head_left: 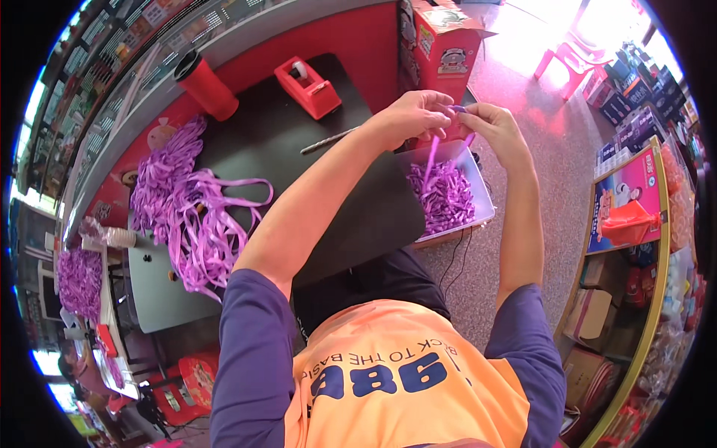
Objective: The person is wrapping purple ribbons around metal rods to create uniform loops for decorative use.
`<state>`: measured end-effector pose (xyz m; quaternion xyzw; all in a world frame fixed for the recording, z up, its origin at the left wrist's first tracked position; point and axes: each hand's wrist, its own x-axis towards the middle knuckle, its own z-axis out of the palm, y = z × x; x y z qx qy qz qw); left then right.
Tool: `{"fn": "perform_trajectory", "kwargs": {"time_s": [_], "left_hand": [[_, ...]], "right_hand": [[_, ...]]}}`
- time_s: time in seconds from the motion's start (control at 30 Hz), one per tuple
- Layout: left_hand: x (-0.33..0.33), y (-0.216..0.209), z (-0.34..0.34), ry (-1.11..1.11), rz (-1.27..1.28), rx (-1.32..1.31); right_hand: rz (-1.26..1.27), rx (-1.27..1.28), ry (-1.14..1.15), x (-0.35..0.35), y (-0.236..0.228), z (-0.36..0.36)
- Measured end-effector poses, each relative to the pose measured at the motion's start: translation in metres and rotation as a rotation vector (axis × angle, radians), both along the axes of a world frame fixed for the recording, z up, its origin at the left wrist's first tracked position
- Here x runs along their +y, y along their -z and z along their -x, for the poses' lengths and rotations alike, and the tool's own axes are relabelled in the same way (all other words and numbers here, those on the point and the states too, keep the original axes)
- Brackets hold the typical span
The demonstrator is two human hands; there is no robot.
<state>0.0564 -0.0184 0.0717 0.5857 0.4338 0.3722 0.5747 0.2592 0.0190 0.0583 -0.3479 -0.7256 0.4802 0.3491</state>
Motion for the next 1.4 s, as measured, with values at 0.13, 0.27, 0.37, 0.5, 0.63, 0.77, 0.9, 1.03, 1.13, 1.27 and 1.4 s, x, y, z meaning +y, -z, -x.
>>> {"fn": "perform_trajectory", "kwargs": {"time_s": [0.13, 0.27, 0.37, 0.5, 0.63, 0.77, 0.9, 1.03, 1.13, 1.27, 1.4], "left_hand": [[0.04, 0.017, -0.004, 0.1, -0.001, 0.066], [0.072, 0.032, 0.003, 0.042, -0.275, 0.313], [0.079, 0.03, 0.006, 0.013, -0.401, 0.477], [0.078, 0.03, 0.027, -0.065, -0.429, 0.588], [0.06, 0.023, 0.053, -0.08, -0.436, 0.689], [0.031, 0.013, 0.062, -0.371, -0.375, 0.777], [0.011, 0.012, 0.048, -0.42, -0.24, 0.692], [0.004, 0.02, 0.038, -0.451, -0.301, 0.681], [0.007, 0.029, 0.041, -0.443, -0.267, 0.703], [0.007, 0.038, 0.042, -0.472, -0.288, 0.69], [0.007, 0.045, 0.049, -0.446, -0.322, 0.634]], "right_hand": [[0.105, 0.109, 0.035, 0.016, 0.026, -0.016], [0.282, 0.219, 0.091, 0.024, 0.046, -0.016], [0.426, 0.345, 0.089, 0.04, 0.07, -0.008], [0.528, 0.479, 0.015, 0.049, 0.093, 0.029], [0.693, 0.529, -0.16, 0.048, 0.112, 0.061], [0.693, 0.592, -0.142, 0.03, 0.117, 0.087], [0.693, 0.662, -0.141, 0.018, 0.122, 0.094], [0.706, 0.713, -0.111, 0.014, 0.122, 0.099], [0.737, 0.714, -0.106, 0.011, 0.123, 0.101], [0.609, 0.593, -0.109, 0.012, 0.135, 0.093], [0.323, 0.418, 0.044, 0.02, 0.126, 0.083]]}}
